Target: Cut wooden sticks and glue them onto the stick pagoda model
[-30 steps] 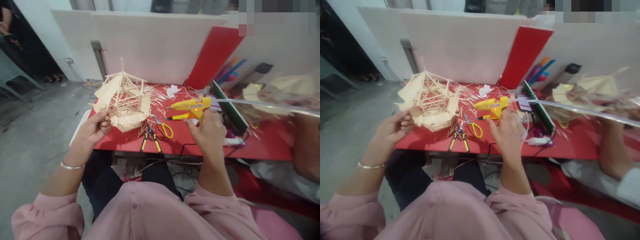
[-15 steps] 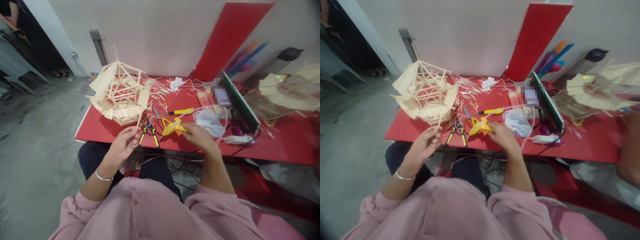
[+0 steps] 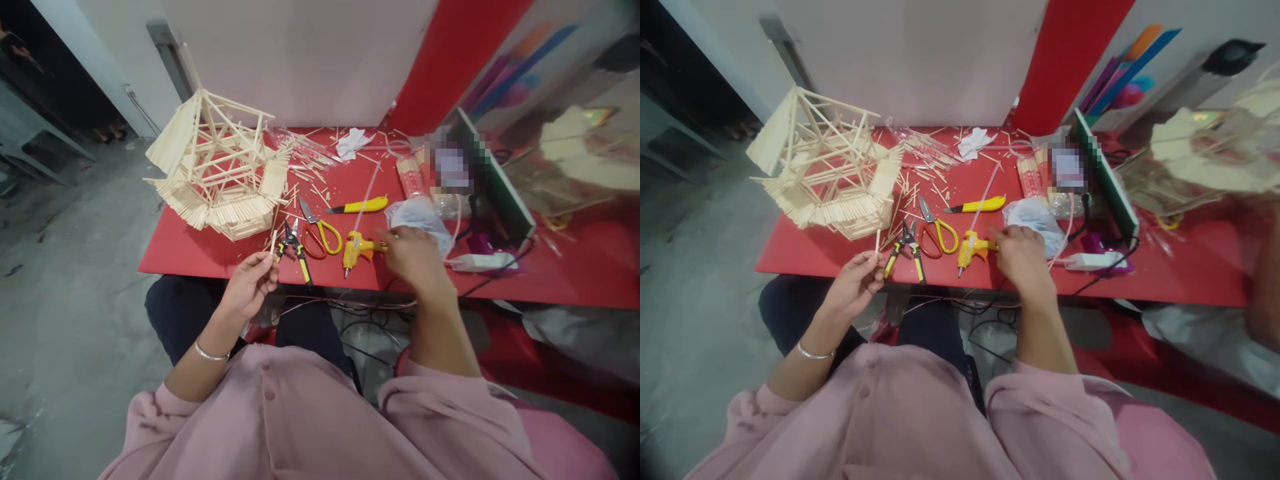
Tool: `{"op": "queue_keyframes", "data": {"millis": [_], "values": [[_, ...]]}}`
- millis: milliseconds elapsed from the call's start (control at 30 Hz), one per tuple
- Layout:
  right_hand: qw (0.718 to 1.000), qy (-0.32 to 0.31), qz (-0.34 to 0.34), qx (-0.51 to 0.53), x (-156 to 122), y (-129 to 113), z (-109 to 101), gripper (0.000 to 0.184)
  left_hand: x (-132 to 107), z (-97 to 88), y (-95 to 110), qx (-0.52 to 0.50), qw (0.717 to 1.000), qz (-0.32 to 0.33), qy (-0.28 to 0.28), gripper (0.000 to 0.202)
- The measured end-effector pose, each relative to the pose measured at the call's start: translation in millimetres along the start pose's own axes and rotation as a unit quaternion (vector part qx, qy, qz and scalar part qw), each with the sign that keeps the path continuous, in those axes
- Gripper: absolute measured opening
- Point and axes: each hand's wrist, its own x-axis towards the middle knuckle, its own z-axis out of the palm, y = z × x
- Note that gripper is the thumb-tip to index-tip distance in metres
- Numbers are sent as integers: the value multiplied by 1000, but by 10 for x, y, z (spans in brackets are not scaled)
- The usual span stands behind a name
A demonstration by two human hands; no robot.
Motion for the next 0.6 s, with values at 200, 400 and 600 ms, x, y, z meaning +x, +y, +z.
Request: {"op": "queue_keyframes", "data": {"millis": [200,400,600], "values": [[979,47,-24,199,-361,-978,-217,37,24,-20,-162,-12,1000,-4,14,25],[990,-20,44,134,-44,-1477,-57,40,6,-49,-193,-8,1000,-15,6,24],[992,-77,89,41,433,-1368,-8,39,-19,-45,-166,-32,999,-5,5,24]]}}
